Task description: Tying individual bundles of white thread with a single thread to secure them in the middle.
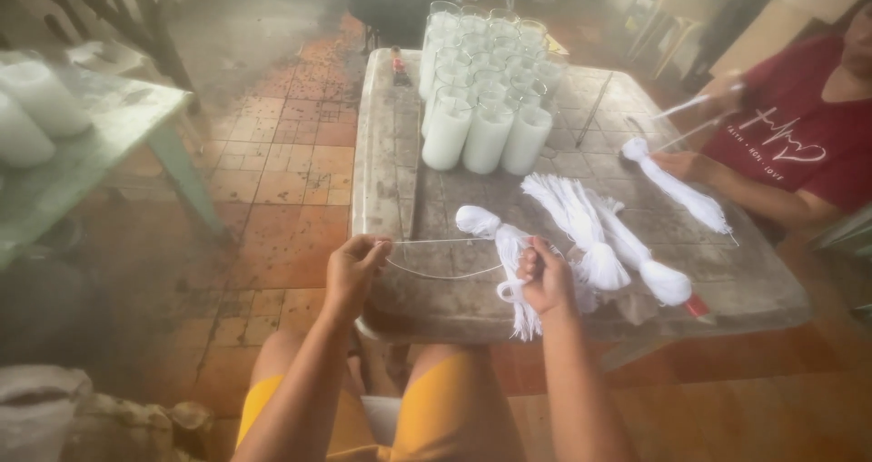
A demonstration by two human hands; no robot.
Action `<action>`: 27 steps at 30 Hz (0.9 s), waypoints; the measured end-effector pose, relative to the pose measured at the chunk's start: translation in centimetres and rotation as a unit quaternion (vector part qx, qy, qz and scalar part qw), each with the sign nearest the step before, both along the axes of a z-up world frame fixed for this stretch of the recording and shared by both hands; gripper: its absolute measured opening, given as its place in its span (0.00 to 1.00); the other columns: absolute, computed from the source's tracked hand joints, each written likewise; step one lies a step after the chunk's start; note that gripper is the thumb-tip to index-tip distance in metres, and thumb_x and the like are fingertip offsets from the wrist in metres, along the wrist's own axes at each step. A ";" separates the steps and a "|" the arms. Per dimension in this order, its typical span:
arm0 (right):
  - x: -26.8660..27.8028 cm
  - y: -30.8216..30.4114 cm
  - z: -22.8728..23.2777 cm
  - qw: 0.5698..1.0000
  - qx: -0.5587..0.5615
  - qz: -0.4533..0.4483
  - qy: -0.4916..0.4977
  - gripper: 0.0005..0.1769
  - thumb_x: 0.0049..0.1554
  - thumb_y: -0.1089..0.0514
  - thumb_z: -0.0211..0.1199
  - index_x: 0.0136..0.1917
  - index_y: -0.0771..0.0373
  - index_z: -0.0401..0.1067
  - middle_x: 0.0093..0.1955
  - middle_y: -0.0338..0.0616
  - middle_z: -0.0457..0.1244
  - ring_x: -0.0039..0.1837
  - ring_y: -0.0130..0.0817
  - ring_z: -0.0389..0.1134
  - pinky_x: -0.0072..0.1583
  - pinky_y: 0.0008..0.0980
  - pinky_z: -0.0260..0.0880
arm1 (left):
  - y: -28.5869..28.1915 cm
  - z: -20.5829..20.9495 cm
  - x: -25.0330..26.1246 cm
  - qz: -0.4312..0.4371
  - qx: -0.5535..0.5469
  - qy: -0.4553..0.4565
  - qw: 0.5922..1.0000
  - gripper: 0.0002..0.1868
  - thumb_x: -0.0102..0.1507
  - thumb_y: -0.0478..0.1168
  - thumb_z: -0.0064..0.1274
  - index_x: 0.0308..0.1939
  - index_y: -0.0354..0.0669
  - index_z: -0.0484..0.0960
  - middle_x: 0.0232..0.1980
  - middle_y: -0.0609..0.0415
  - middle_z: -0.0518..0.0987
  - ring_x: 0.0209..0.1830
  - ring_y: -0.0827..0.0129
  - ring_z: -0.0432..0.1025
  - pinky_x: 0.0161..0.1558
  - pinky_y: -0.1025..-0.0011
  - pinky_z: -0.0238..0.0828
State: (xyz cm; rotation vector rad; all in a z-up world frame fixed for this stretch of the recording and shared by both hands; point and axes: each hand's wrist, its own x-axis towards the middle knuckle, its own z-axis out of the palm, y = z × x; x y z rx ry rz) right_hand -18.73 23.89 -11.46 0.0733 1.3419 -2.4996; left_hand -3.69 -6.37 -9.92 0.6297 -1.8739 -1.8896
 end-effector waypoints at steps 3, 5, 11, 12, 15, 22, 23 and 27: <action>-0.4 0.3 -0.7 1.000 -0.017 0.000 0.008 0.06 0.65 0.53 0.58 0.46 0.53 0.71 0.30 0.29 0.58 0.31 0.21 0.60 0.31 0.16 0.56 | 0.2 0.5 0.4 0.005 0.021 0.018 1.000 0.09 0.64 0.42 0.63 0.44 0.44 0.87 0.45 0.43 0.84 0.39 0.60 0.79 0.44 0.62 0.78; -0.5 0.4 -0.8 1.000 -0.019 -0.001 0.004 0.06 0.65 0.53 0.58 0.46 0.53 0.70 0.30 0.30 0.58 0.31 0.21 0.60 0.31 0.16 0.56 | 0.5 1.6 1.0 0.003 0.015 0.018 1.000 0.09 0.63 0.41 0.62 0.44 0.41 0.87 0.45 0.42 0.84 0.40 0.59 0.78 0.45 0.60 0.77; -0.6 0.2 -0.7 0.999 -0.045 -0.010 -0.005 0.05 0.65 0.54 0.56 0.46 0.52 0.69 0.31 0.31 0.58 0.32 0.21 0.59 0.32 0.16 0.56 | 0.1 1.8 0.9 -0.006 -0.058 0.008 0.998 0.08 0.62 0.41 0.64 0.41 0.42 0.88 0.42 0.44 0.84 0.43 0.56 0.79 0.46 0.54 0.77; -0.6 0.2 -0.8 0.998 -0.055 -0.010 -0.009 0.05 0.65 0.54 0.56 0.47 0.51 0.69 0.31 0.31 0.58 0.32 0.21 0.59 0.32 0.16 0.56 | 0.0 1.9 0.9 -0.009 -0.093 0.009 0.996 0.07 0.61 0.41 0.65 0.40 0.43 0.88 0.41 0.46 0.85 0.44 0.56 0.79 0.46 0.53 0.77; -1.1 0.6 -1.5 0.997 -0.076 -0.016 -0.020 0.04 0.65 0.53 0.56 0.47 0.51 0.68 0.32 0.31 0.59 0.33 0.21 0.60 0.32 0.17 0.56 | -0.4 1.8 0.7 -0.026 -0.155 -0.012 0.988 0.06 0.62 0.42 0.62 0.40 0.46 0.90 0.45 0.49 0.83 0.46 0.58 0.78 0.48 0.56 0.77; -0.7 0.5 -1.0 0.996 -0.082 -0.015 -0.024 0.04 0.65 0.53 0.56 0.46 0.50 0.68 0.32 0.31 0.59 0.32 0.21 0.59 0.32 0.16 0.56 | -0.1 1.1 1.0 -0.022 -0.467 -0.104 0.878 0.06 0.59 0.42 0.63 0.39 0.55 0.92 0.54 0.56 0.79 0.53 0.62 0.70 0.49 0.66 0.73; -0.7 0.5 -1.0 0.996 -0.083 -0.014 -0.024 0.04 0.65 0.53 0.56 0.46 0.50 0.68 0.33 0.31 0.59 0.32 0.21 0.59 0.32 0.16 0.56 | 0.1 1.0 0.8 -0.019 -0.493 -0.110 0.863 0.06 0.58 0.44 0.64 0.39 0.58 0.92 0.54 0.57 0.78 0.54 0.63 0.69 0.49 0.67 0.72; -0.7 0.4 -0.9 0.996 -0.082 -0.014 -0.024 0.05 0.65 0.53 0.57 0.46 0.51 0.68 0.33 0.31 0.59 0.33 0.21 0.59 0.32 0.16 0.56 | 1.2 0.8 0.0 -0.030 -0.561 -0.122 0.818 0.04 0.58 0.47 0.63 0.36 0.61 0.90 0.53 0.59 0.75 0.55 0.63 0.66 0.51 0.66 0.68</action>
